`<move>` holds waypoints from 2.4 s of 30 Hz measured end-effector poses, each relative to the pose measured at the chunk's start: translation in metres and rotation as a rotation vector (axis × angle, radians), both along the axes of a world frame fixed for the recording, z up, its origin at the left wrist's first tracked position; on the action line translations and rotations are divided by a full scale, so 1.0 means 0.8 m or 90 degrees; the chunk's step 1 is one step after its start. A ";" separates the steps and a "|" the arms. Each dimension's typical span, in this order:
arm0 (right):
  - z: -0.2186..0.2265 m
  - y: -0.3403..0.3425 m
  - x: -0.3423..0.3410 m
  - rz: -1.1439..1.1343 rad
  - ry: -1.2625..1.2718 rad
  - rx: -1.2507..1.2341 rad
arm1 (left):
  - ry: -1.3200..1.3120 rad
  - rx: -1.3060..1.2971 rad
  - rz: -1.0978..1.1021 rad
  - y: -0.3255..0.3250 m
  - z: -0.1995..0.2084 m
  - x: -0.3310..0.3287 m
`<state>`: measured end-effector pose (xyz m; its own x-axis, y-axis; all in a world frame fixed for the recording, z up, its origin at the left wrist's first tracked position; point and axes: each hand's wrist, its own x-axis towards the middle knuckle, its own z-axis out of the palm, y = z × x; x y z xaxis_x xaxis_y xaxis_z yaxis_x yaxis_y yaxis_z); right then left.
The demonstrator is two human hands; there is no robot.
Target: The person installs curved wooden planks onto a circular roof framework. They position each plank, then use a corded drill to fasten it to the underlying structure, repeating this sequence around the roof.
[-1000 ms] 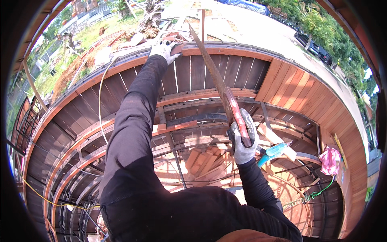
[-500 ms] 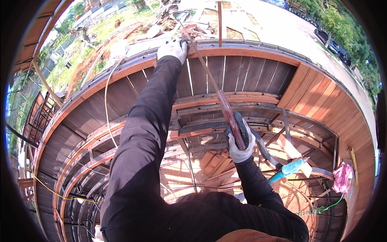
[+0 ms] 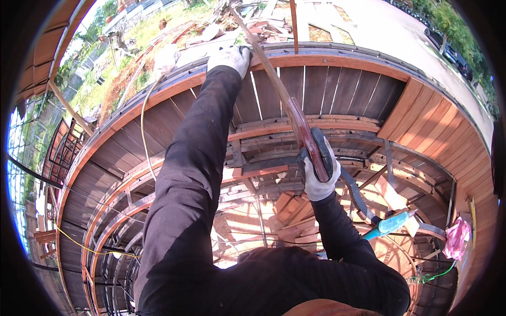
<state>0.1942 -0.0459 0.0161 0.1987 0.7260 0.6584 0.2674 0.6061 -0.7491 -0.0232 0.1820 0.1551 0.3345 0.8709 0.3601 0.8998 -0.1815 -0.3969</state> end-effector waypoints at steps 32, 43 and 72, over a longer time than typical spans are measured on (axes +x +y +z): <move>-0.014 0.039 -0.025 -0.026 -0.045 0.108 | -0.105 -0.021 0.052 -0.007 0.012 0.016; 0.000 -0.011 0.004 -0.008 -0.031 0.010 | -0.249 0.021 0.077 0.007 0.004 0.015; 0.045 -0.108 0.037 0.004 -0.055 -0.009 | -0.436 0.137 -0.020 0.011 -0.007 0.024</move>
